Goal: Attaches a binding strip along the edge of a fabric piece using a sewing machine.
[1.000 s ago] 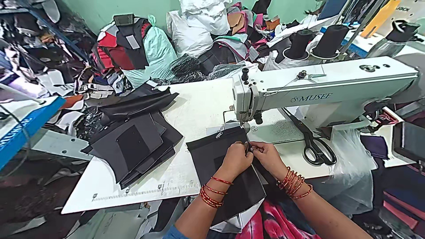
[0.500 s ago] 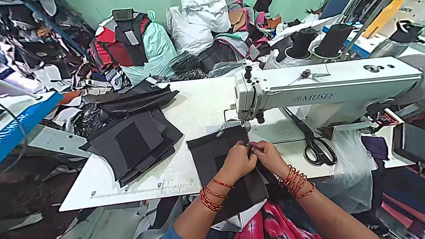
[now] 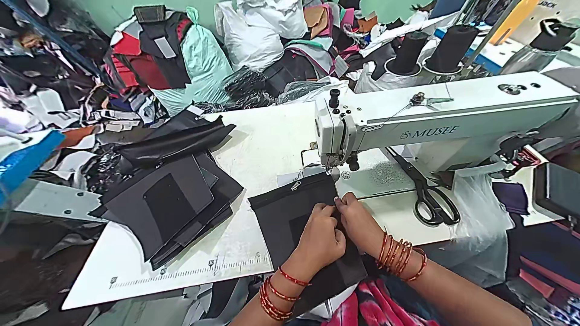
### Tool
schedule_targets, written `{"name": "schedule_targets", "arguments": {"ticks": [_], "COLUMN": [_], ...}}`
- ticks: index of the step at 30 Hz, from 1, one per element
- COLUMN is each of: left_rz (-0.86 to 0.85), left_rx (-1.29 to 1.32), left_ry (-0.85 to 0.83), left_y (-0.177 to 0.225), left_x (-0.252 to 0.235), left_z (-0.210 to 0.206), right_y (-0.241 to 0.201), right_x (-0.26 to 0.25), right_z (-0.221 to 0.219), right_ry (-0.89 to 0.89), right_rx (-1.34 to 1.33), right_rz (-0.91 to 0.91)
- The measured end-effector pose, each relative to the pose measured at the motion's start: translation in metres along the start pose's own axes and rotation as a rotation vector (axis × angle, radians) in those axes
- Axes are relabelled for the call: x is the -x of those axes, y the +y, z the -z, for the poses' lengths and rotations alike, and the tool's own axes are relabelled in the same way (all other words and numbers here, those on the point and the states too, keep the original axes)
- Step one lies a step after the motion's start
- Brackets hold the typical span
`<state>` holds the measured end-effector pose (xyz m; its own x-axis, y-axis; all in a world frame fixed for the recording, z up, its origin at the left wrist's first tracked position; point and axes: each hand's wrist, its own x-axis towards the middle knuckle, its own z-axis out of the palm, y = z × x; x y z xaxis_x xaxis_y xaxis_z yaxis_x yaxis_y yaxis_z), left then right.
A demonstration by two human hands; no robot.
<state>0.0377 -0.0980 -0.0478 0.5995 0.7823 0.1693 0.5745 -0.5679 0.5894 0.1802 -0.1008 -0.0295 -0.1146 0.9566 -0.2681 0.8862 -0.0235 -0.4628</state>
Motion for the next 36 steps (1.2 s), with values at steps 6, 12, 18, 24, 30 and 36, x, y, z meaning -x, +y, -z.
{"name": "schedule_targets", "arguments": {"ticks": [6, 12, 18, 24, 30, 36], "left_rz": [-0.04, -0.148, -0.271, -0.39, -0.299, -0.213], "left_rx": [0.023, -0.321, -0.273, -0.152, -0.311, -0.254], "left_ry": [0.127, -0.399, -0.255, -0.038, -0.024, -0.11], "left_y": [-0.037, -0.037, -0.062, -0.075, -0.066, -0.058], "left_x": [-0.022, -0.076, -0.075, -0.062, -0.042, -0.042], "left_z": [0.009, 0.027, 0.018, 0.01, 0.012, 0.014], "right_y": [-0.006, -0.008, -0.008, -0.001, -0.003, -0.005], "right_x": [0.003, 0.005, 0.004, 0.003, 0.003, 0.002], "right_z": [-0.013, -0.014, -0.017, -0.026, -0.025, -0.025], "right_ry": [0.085, 0.066, 0.123, 0.231, 0.237, 0.259], "right_rx": [0.117, 0.125, 0.117, 0.124, 0.156, 0.186], "right_rz": [0.007, -0.007, -0.018, 0.04, 0.042, 0.038]}}
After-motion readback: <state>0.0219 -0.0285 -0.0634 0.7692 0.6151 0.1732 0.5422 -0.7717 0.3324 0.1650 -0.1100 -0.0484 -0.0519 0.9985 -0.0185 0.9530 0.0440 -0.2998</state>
